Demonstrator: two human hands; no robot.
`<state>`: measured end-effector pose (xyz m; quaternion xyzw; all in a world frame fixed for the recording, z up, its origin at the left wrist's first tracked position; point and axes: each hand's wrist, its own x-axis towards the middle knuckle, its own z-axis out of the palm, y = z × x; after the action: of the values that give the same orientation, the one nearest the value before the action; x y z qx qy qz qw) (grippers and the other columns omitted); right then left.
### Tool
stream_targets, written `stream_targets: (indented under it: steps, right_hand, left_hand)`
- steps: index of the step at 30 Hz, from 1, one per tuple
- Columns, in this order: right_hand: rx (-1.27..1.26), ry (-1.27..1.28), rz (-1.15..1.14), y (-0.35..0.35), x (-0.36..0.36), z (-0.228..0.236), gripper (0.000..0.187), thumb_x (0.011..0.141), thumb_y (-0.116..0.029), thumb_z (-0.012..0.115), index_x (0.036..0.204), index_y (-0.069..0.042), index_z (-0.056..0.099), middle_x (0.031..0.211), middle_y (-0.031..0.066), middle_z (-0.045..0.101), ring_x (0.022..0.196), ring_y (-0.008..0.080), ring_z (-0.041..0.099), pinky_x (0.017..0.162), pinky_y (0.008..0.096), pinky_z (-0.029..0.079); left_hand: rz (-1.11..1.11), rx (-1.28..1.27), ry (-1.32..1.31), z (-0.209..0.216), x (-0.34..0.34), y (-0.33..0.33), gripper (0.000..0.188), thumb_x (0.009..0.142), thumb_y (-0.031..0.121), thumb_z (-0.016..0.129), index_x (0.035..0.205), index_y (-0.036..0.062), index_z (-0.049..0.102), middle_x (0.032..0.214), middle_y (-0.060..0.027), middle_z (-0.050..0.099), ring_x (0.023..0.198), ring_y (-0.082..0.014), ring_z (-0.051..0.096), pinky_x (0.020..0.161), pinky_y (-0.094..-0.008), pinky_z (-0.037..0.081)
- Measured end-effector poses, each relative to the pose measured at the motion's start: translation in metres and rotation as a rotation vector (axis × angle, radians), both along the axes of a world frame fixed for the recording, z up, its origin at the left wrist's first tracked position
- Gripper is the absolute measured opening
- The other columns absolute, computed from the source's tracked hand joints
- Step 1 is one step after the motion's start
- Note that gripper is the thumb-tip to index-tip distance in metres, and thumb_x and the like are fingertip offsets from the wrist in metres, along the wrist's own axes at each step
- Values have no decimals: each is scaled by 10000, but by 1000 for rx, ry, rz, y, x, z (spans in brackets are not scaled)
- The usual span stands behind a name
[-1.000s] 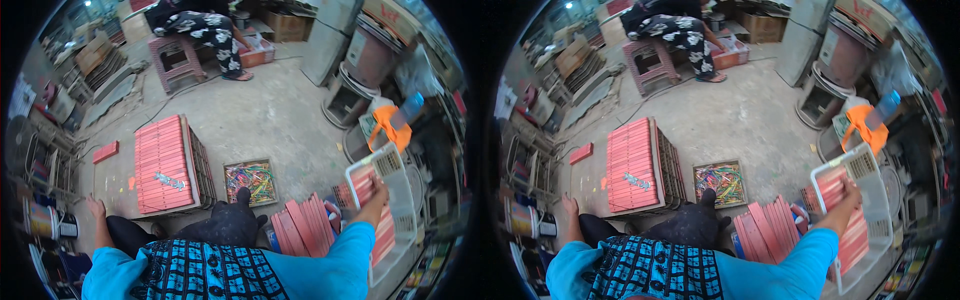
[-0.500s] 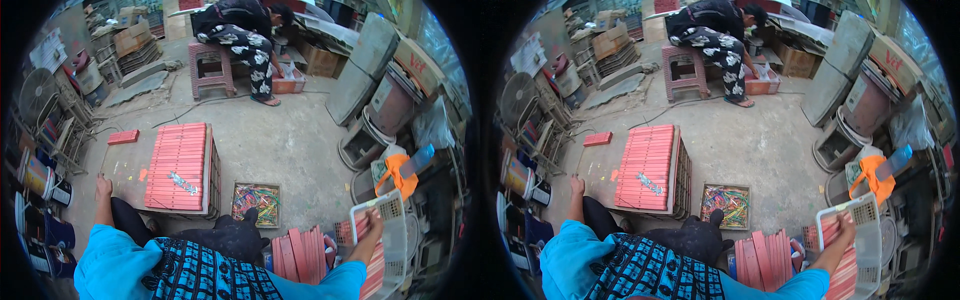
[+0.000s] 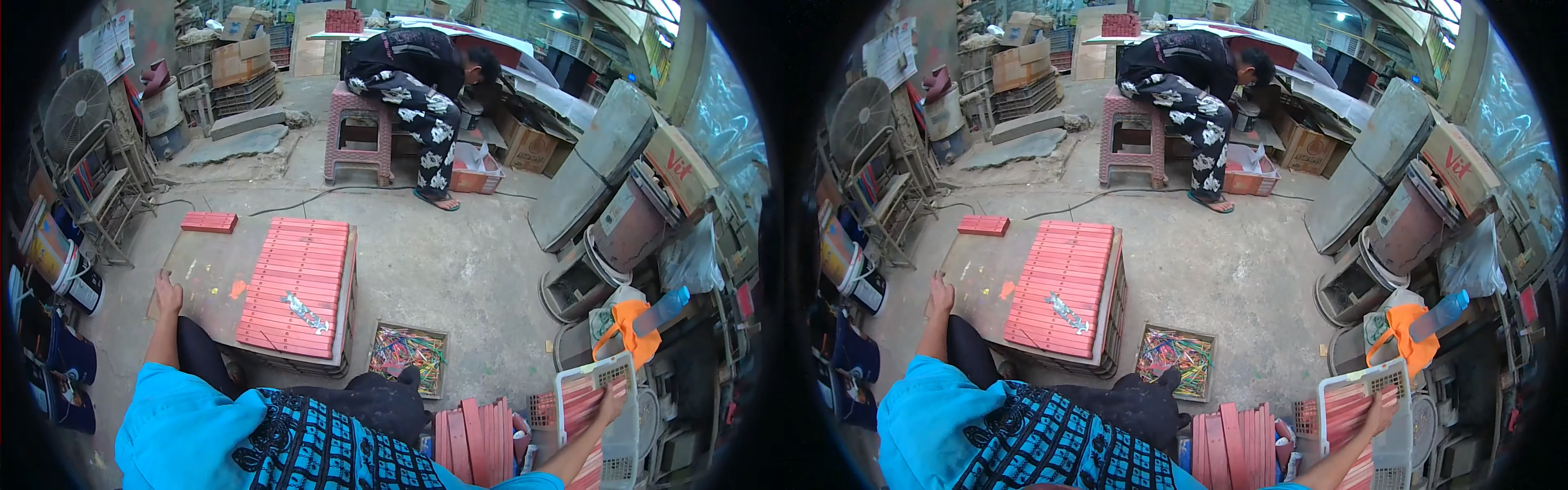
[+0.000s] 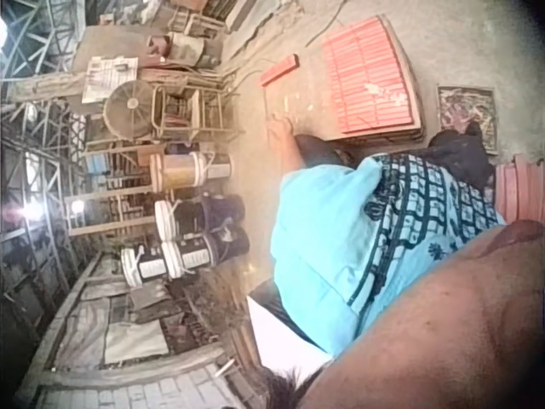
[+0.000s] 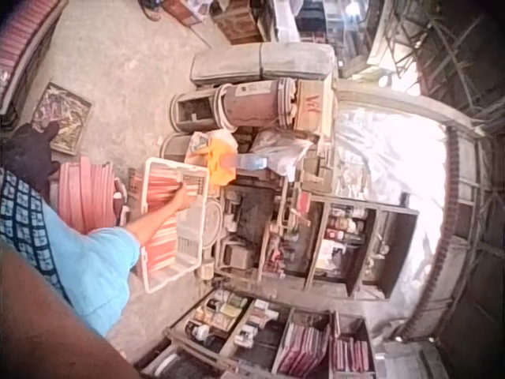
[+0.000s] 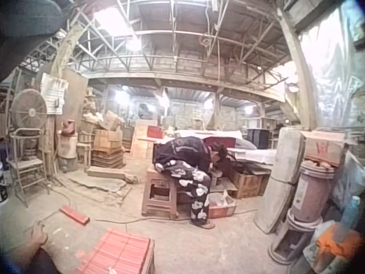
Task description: The person assembles red wooden slats on a table. They align the slats in rows, apply adhesive from a small tube, and stack the completed panels into a basket.
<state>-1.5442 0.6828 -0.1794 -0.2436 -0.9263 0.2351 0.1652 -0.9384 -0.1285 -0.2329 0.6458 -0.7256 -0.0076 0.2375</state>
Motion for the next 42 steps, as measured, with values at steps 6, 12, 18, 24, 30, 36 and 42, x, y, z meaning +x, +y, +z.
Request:
stream_targets:
  steps: [6, 12, 18, 24, 30, 36, 42]
  right_hand:
    - [-25, 757, 212, 34, 8, 46, 792, 662, -423, 687, 1255, -7, 366, 1238, 164, 454, 1133, 296, 435, 961, 377, 321]
    - [-486, 995, 569, -76, 69, 192, 729, 676, -276, 710, 1259, -27, 351, 1168, 138, 451, 1064, 248, 467, 914, 353, 376]
    - [-1164, 807, 1386, -248, 156, 236, 706, 670, -278, 611, 1250, -21, 301, 1099, 128, 458, 985, 248, 500, 852, 356, 425]
    - [-1417, 523, 1553, -421, 267, 190, 913, 623, -393, 668, 1324, -17, 218, 1219, 181, 407, 1081, 324, 463, 918, 430, 385]
    - [-1625, 246, 1751, -536, 343, 158, 910, 613, -345, 666, 1333, -43, 199, 1235, 166, 387, 1096, 315, 450, 941, 428, 369]
    - [-1672, -208, 1944, -624, 406, 139, 965, 613, -168, 703, 1370, -55, 115, 1276, 123, 349, 1181, 243, 366, 994, 359, 289]
    - [-1506, -297, 1744, -654, 435, 82, 772, 748, -53, 603, 1365, -26, 140, 1313, 153, 323, 1195, 239, 358, 969, 354, 326]
  left_hand:
    - [-277, -249, 160, -8, -18, -8, 554, 655, 5, 448, 1208, -4, 418, 1295, -221, 363, 1215, -350, 328, 1011, -378, 264]
    - [-561, -57, 566, 58, -97, 57, 542, 676, 16, 447, 1217, -9, 439, 1251, -170, 442, 1189, -280, 390, 975, -356, 302]
    - [-1309, 563, 843, 144, -207, 192, 697, 694, 246, 539, 1323, 48, 314, 1339, -117, 350, 1233, -261, 330, 983, -400, 313]
    - [-1870, 408, 565, 196, -208, 245, 984, 668, 440, 615, 1388, 59, 63, 1415, -194, 129, 1310, -311, 160, 1048, -403, 168]
    - [-1563, 430, 777, 176, -128, 177, 1079, 568, 448, 673, 1380, 35, 95, 1372, -232, 198, 1273, -337, 235, 1037, -394, 196]
    - [-1252, 262, 691, 135, -37, 101, 1095, 464, 421, 672, 1343, -17, 187, 1323, -239, 299, 1241, -343, 296, 1029, -372, 224]
    - [-943, 106, 259, 90, 34, 23, 1035, 441, 304, 674, 1327, 3, 229, 1276, -243, 335, 1186, -364, 338, 996, -427, 263]
